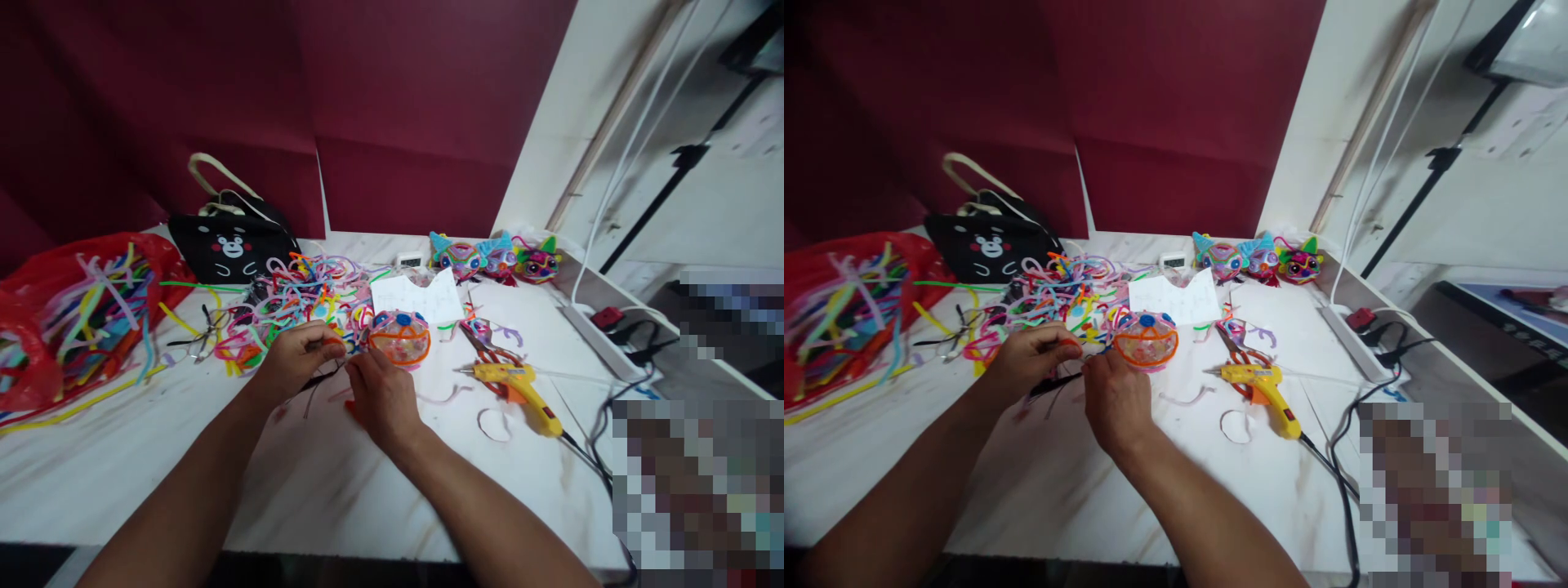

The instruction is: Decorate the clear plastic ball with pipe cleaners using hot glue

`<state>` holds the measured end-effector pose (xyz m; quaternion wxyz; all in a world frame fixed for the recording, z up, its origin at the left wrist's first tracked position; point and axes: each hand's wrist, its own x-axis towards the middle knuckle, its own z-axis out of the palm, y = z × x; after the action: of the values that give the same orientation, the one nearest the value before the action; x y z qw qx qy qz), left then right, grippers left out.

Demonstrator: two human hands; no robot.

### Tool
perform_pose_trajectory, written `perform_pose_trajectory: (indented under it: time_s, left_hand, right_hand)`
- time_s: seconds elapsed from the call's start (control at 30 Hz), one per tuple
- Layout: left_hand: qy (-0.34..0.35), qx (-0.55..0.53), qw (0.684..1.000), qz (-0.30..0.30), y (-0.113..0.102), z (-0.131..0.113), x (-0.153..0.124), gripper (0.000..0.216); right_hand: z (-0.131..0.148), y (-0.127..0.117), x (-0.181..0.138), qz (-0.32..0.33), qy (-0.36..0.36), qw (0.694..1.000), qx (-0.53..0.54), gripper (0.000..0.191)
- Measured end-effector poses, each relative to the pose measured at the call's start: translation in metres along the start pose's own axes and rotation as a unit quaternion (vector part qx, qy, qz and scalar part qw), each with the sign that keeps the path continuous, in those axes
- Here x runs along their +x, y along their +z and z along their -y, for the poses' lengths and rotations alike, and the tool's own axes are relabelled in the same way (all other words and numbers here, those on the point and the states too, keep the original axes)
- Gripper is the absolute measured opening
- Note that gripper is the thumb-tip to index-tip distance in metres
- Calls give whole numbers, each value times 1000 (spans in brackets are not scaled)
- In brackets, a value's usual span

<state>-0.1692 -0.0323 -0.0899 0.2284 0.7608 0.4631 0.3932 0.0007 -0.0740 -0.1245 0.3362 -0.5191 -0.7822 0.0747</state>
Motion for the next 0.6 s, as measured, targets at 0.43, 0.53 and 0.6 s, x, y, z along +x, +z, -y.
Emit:
perform_pose_trajectory:
  time_s: [0.43,0.53,0.6]
  left_hand:
    - [-43,-36,998,-11,4,-4,2,28]
    - [-51,-50,997,3,4,-2,2,30]
    - [-65,-76,995,28,3,-1,2,31]
  right_hand:
    - [1,2,0,-7,23,998,61,17]
    - [1,4,-2,-17,26,996,79,17]
    - [1,4,-3,-25,29,995,93,16]
